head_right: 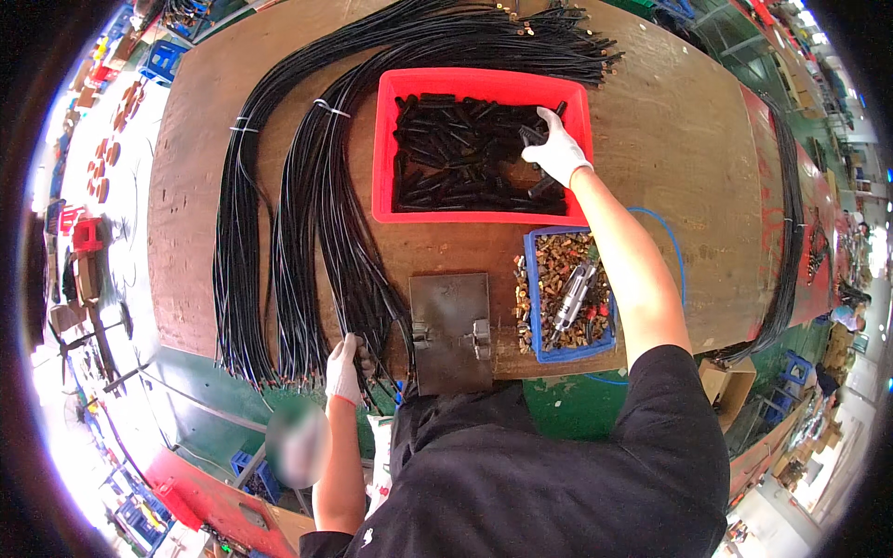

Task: Manually applying protective sleeves to bundles of electrical cables.

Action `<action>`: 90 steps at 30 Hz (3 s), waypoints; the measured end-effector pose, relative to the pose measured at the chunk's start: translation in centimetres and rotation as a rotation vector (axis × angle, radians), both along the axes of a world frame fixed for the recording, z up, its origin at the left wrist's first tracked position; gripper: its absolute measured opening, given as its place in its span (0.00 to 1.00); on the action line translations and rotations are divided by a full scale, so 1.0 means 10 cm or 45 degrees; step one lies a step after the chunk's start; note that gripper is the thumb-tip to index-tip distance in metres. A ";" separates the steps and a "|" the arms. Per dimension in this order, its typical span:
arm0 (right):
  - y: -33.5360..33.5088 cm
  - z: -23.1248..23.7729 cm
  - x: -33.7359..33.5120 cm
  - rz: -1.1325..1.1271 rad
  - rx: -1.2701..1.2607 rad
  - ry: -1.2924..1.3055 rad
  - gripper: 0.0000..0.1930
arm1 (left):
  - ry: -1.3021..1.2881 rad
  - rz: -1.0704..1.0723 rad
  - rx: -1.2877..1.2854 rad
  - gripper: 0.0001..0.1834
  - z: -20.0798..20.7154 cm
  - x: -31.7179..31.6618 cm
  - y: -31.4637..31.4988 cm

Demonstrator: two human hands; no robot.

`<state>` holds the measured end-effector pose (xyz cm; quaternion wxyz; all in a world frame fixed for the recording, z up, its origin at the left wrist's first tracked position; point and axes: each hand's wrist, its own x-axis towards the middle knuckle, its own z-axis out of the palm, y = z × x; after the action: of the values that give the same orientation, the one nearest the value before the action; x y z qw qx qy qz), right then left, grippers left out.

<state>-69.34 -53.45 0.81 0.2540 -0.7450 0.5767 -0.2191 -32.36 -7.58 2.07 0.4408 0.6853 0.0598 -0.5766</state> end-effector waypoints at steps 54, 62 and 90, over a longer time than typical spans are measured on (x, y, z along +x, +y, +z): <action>3.67 0.29 2.31 -0.026 1.750 -0.984 0.21 | 0.435 -0.085 -0.120 0.28 0.16 0.16 0.10; 3.85 0.25 2.37 0.070 1.479 -0.775 0.19 | 0.550 0.069 -0.045 0.25 0.00 0.12 0.11; 3.96 0.84 0.81 0.311 1.769 -0.667 0.25 | 0.318 -0.063 -0.283 0.07 0.19 -0.05 -0.06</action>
<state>-61.27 -13.80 9.23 0.8170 -0.3955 0.4161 0.0547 -32.82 -8.16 3.98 0.4885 0.5565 0.0330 -0.6712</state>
